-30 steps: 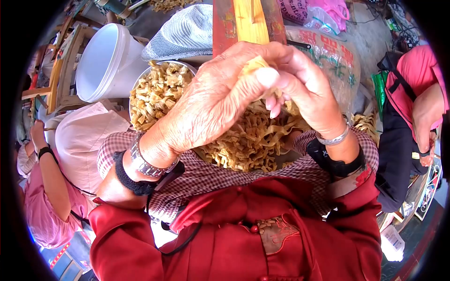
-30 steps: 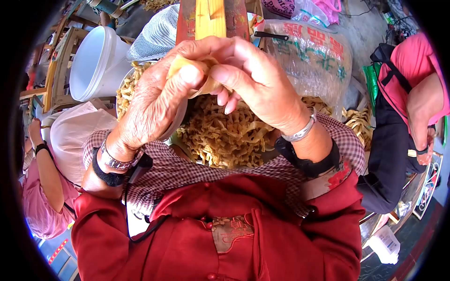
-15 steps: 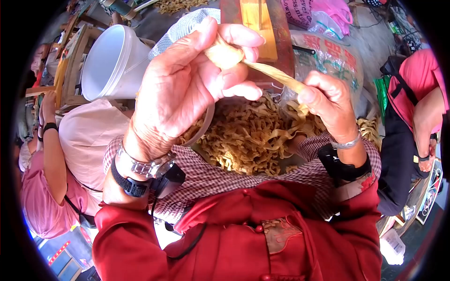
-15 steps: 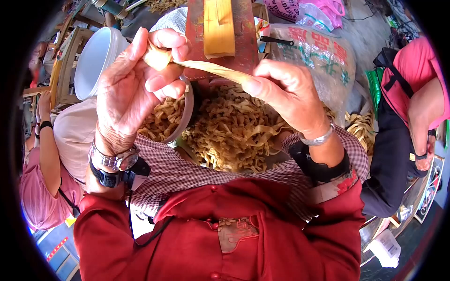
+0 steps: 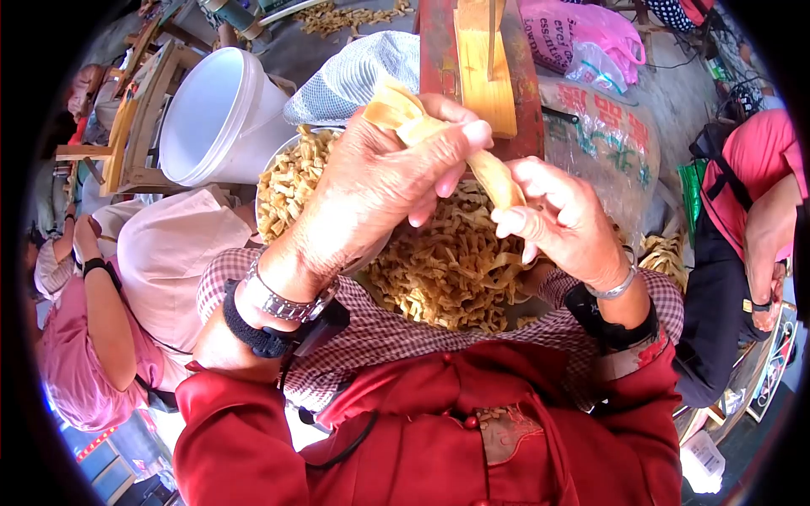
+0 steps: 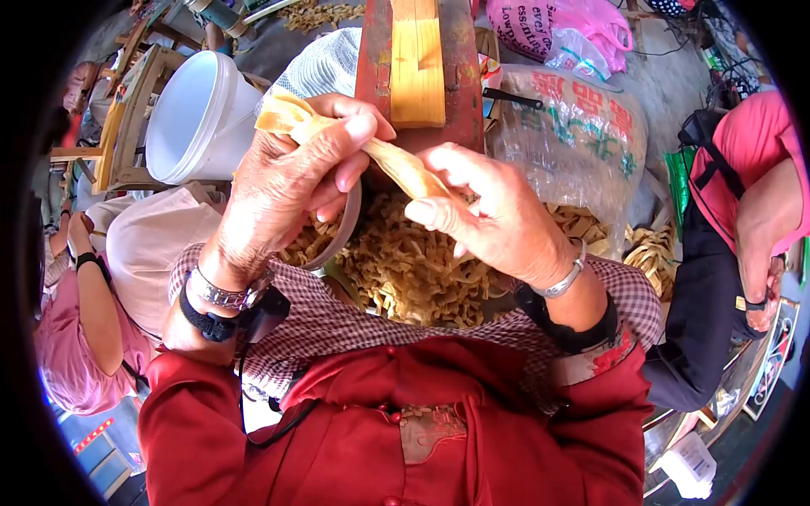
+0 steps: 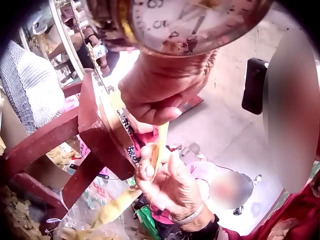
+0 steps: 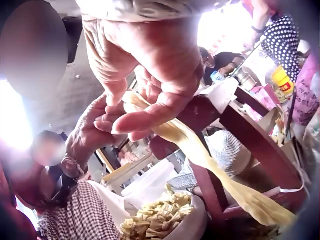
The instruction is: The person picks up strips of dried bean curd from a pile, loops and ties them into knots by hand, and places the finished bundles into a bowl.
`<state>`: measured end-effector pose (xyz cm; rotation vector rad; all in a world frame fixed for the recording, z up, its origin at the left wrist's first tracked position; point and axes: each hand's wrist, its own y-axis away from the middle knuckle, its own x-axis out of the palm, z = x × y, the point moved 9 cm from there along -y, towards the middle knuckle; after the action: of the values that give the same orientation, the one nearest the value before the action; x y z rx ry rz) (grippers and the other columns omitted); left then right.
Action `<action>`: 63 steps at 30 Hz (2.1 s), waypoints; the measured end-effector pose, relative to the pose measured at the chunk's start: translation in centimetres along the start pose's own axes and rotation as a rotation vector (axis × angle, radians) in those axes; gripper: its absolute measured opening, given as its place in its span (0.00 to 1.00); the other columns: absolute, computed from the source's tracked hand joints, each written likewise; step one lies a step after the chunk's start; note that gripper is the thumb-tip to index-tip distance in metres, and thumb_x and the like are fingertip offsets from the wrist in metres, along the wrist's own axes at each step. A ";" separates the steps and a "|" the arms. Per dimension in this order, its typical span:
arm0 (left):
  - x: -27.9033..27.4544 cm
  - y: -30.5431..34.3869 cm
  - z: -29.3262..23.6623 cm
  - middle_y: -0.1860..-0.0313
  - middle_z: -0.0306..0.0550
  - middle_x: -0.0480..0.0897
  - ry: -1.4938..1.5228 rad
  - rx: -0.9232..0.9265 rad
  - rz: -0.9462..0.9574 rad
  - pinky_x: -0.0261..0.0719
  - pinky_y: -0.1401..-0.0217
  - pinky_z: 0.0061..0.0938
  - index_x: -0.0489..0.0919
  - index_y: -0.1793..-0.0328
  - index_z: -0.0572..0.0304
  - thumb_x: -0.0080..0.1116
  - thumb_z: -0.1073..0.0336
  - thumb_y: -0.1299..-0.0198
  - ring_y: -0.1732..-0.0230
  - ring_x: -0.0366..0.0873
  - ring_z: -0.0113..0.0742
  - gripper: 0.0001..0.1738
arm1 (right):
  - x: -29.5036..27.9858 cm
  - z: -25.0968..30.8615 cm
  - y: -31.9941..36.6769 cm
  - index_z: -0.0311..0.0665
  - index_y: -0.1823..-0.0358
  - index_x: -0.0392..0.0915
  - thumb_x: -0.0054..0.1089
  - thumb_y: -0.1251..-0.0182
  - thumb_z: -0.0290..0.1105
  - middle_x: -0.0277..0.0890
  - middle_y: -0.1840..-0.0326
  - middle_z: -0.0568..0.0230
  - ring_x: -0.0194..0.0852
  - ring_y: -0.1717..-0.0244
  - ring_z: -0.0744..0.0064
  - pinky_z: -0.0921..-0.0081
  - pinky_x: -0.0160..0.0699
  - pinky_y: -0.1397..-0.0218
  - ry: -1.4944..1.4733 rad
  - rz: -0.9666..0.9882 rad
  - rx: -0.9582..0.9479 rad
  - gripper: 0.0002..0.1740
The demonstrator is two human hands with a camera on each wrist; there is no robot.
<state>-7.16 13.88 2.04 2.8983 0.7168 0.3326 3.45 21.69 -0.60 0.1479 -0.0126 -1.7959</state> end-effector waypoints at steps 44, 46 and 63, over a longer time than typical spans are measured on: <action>0.4 -2.2 1.1 0.81 0.33 0.76 -0.676 -0.165 0.522 0.62 0.85 0.15 0.83 0.63 0.59 0.62 0.49 0.41 0.83 0.67 0.17 0.19 | -9.5 1.5 -5.0 0.34 0.59 0.78 0.60 0.34 0.38 0.67 0.75 0.82 0.53 0.79 0.94 0.91 0.51 0.80 0.008 -0.428 -0.119 0.13; -0.7 -2.6 -0.1 0.83 0.32 0.73 -0.752 -0.249 0.319 0.63 0.83 0.14 0.82 0.64 0.60 0.61 0.48 0.40 0.82 0.68 0.18 0.20 | -9.3 1.1 -5.4 0.31 0.57 0.78 0.64 0.38 0.35 0.70 0.73 0.80 0.60 0.75 0.90 0.86 0.61 0.74 0.052 -0.455 -0.153 0.14; -1.5 -6.5 -1.1 0.73 0.46 0.82 -0.891 0.229 -0.184 0.76 0.69 0.22 0.76 0.43 0.68 0.61 0.63 0.41 0.73 0.77 0.25 0.22 | -7.5 0.5 -6.2 0.28 0.72 0.72 0.65 0.43 0.37 0.70 0.82 0.49 0.69 0.80 0.61 0.67 0.68 0.74 0.449 -0.533 -0.204 0.17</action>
<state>-11.57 18.99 1.61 2.6906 0.8446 -1.0458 -0.97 30.36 0.05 0.4358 0.5760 -2.2388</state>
